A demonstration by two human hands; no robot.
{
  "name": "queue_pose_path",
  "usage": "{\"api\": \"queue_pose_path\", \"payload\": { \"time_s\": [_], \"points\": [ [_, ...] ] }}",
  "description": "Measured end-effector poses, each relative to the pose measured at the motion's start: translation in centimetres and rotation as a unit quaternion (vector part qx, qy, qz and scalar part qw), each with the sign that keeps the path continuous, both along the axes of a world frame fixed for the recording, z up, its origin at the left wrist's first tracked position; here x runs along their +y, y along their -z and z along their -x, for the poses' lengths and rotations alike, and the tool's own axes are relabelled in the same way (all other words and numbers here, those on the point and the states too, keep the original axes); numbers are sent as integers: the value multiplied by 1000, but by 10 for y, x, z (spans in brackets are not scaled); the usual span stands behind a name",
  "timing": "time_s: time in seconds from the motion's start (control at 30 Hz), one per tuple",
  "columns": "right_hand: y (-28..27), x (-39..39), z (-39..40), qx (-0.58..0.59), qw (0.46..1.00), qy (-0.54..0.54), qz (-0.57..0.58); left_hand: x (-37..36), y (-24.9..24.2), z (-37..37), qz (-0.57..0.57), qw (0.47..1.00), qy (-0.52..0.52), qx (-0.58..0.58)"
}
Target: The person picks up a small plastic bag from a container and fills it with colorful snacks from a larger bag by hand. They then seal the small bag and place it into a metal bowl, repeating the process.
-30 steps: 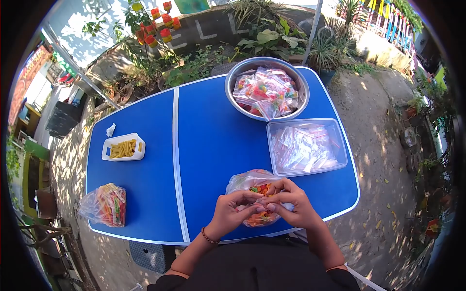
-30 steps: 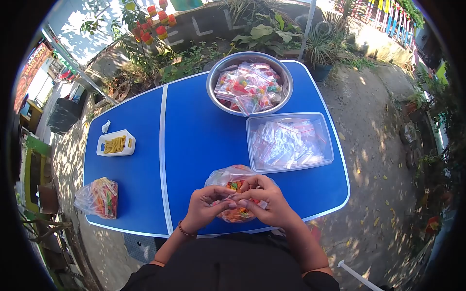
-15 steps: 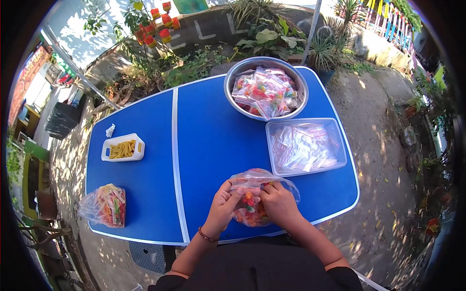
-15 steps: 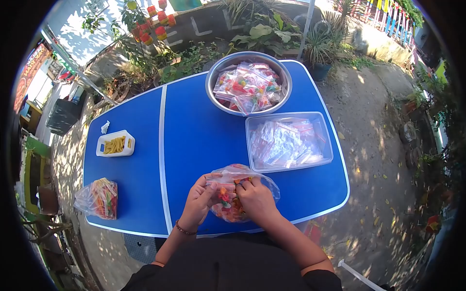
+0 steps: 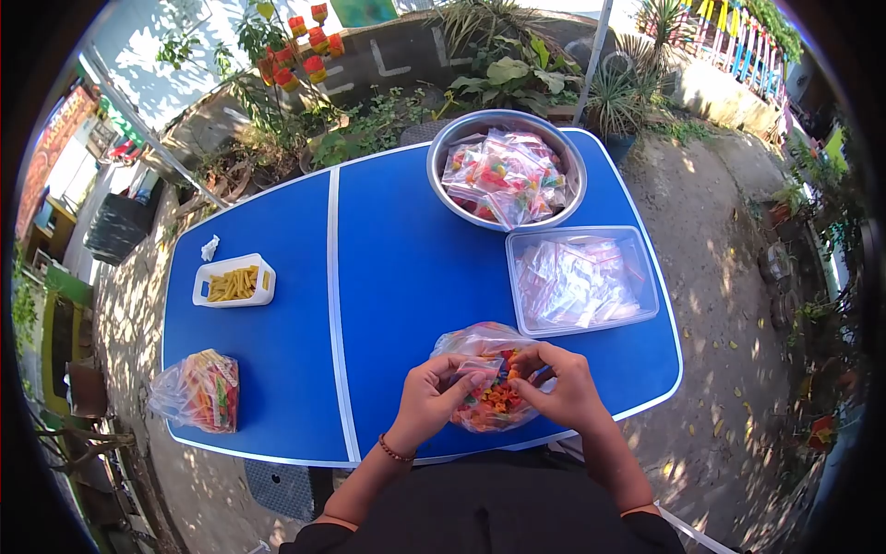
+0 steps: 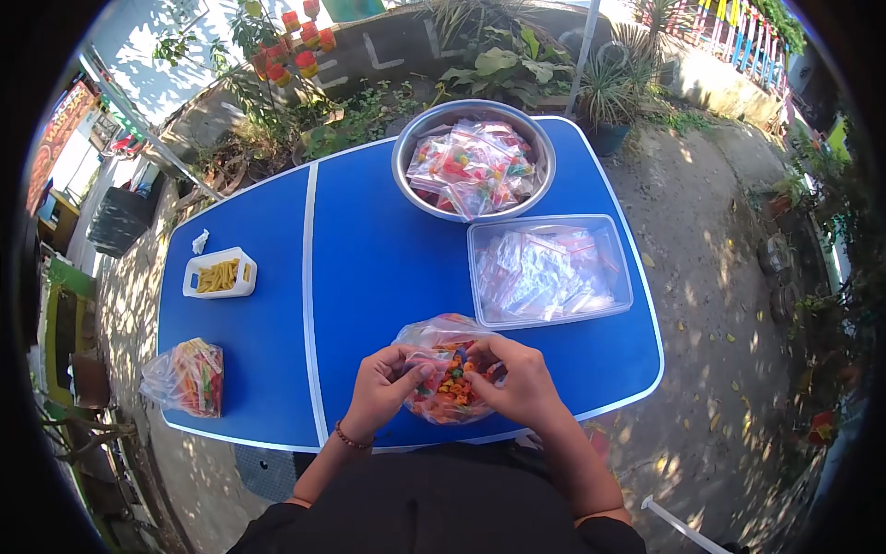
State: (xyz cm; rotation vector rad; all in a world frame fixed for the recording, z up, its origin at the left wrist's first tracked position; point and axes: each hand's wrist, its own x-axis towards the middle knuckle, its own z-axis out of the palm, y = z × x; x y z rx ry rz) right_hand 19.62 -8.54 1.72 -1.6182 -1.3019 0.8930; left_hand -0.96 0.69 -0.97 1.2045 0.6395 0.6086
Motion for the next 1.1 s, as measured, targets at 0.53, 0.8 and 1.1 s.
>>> {"api": "queue_pose_path", "payload": {
  "time_s": [0.53,0.8,1.1],
  "points": [
    [-7,-2,-3,-69,983,-75,-151,-6,-12,-3,0,997,82,6],
    [-16,-2,8,92,981,30,-170,-6,-2,-6,27,996,53,-71],
    [-11,-2,6,-25,976,-41,-214,-10,-4,-11,-101,990,52,-88]
  ]
}}
